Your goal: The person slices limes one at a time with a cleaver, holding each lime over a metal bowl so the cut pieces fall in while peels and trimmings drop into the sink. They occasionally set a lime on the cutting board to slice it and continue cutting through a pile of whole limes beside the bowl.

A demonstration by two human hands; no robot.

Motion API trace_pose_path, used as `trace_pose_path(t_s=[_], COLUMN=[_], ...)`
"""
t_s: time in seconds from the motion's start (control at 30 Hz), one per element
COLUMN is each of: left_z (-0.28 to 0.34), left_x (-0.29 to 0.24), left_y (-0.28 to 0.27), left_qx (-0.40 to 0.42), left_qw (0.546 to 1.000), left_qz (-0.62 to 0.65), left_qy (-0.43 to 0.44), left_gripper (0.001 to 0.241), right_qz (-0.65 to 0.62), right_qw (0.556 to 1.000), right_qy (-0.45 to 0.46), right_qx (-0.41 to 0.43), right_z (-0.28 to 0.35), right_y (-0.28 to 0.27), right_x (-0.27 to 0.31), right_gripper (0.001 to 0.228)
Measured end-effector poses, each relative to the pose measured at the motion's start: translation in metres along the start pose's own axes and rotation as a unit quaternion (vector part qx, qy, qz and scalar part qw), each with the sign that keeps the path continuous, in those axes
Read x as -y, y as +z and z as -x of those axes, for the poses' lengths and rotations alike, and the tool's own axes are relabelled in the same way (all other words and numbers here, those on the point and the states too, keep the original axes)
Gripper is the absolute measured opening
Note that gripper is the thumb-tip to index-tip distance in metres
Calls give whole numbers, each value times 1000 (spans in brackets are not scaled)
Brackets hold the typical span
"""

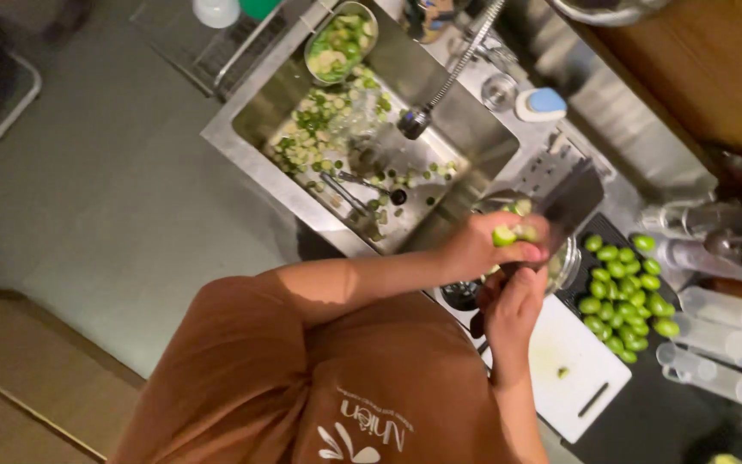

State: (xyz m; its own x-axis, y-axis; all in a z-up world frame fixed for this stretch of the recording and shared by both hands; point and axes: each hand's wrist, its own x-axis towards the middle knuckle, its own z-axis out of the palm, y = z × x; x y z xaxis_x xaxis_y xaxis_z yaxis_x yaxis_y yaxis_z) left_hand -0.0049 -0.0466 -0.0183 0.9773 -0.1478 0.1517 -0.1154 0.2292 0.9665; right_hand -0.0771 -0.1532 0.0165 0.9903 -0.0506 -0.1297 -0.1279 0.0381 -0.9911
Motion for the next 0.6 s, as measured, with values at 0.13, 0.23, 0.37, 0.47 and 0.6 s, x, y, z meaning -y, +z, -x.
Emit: trace_pose_path(t_s=[0.13, 0.23, 0.37, 0.47, 0.6], left_z=[-2, -11, -22, -26, -27], left_x=[17, 37, 49, 47, 68], left_y=[10, 15, 20, 23, 53], left_qx=[-52, 60, 42, 63, 97], left_qw=[998, 970, 954, 940, 960], left_qz=[-26, 234, 280, 299, 229], left_qy=[-1, -28, -103, -151, -125], left_gripper=[33, 33, 33, 37, 36], right_qz=[29, 32, -10, -43, -10], right_qw=[999, 998, 1000, 999, 996], right_qy=[-33, -50, -16, 28, 52], right_qx=[5, -3, 18, 11, -75], right_z=[-4, -8, -9, -16, -13], right_y=[8, 13, 14, -3, -29], right_x=[3, 13, 27, 12, -20], right_gripper=[35, 44, 56, 48, 16])
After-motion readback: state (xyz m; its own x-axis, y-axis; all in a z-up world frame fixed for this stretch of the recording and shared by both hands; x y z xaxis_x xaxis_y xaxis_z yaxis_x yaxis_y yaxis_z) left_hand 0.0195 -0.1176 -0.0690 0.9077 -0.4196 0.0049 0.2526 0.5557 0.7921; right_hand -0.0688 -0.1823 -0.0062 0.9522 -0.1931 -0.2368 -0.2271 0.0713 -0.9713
